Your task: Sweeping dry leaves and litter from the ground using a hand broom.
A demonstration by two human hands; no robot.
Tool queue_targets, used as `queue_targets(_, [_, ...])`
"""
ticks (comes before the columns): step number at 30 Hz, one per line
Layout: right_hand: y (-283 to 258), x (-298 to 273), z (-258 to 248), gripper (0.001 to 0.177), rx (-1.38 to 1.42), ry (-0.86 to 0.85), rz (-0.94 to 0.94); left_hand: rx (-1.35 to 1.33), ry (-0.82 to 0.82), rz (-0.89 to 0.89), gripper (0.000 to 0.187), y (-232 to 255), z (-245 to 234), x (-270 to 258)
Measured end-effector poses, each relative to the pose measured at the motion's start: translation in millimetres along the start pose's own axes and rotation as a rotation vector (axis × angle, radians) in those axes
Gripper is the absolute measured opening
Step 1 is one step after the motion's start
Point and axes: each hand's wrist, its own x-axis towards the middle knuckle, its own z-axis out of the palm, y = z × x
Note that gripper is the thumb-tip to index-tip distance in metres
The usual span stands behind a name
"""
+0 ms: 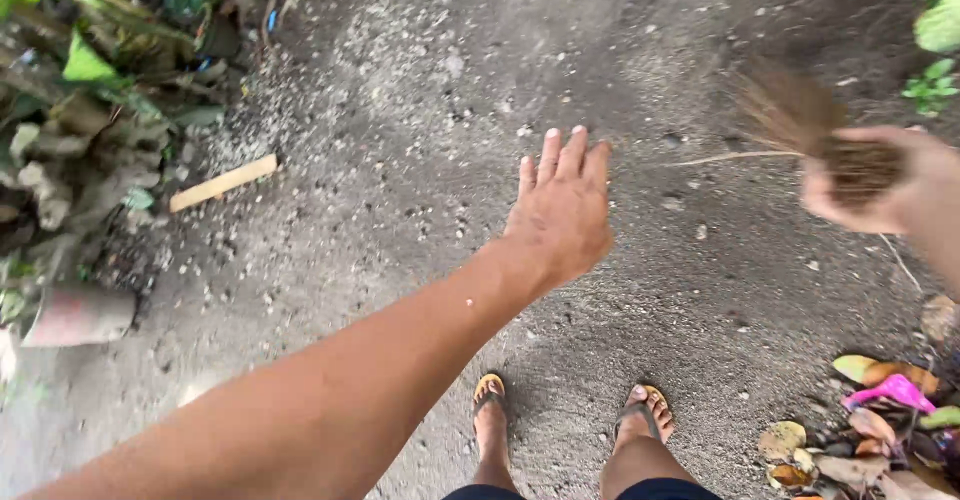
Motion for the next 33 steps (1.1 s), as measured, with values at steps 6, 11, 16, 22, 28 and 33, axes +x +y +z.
queue_targets(6, [-53,12,2,0.021,-0.015,0.139,-0.088,-0.037,-0.045,-0.049,0.084,16,-19,-7])
queue_targets(11, [230,-190,222,0.027,0.051,0.328,-0.308,-0.062,-0.021,0.014,0.077,34,-20,10])
queue_targets(16, [197,-186,150,0.030,-0.011,0.295,-0.134,-0.050,0.018,0.106,0.081,49,-28,14])
queue_targets(22, [138,-217,23,0.029,0.195,0.867,-0.258,-0.084,0.042,0.100,0.081,45,-44,1])
queue_targets(28, [250,-203,78,0.014,-0.069,0.407,-0.248,-0.111,0.161,0.025,0.079,6,-47,-17])
queue_targets(33, [265,-170,75,0.042,-0.078,0.313,0.245,-0.070,0.221,-0.099,0.083,-57,-64,-72])
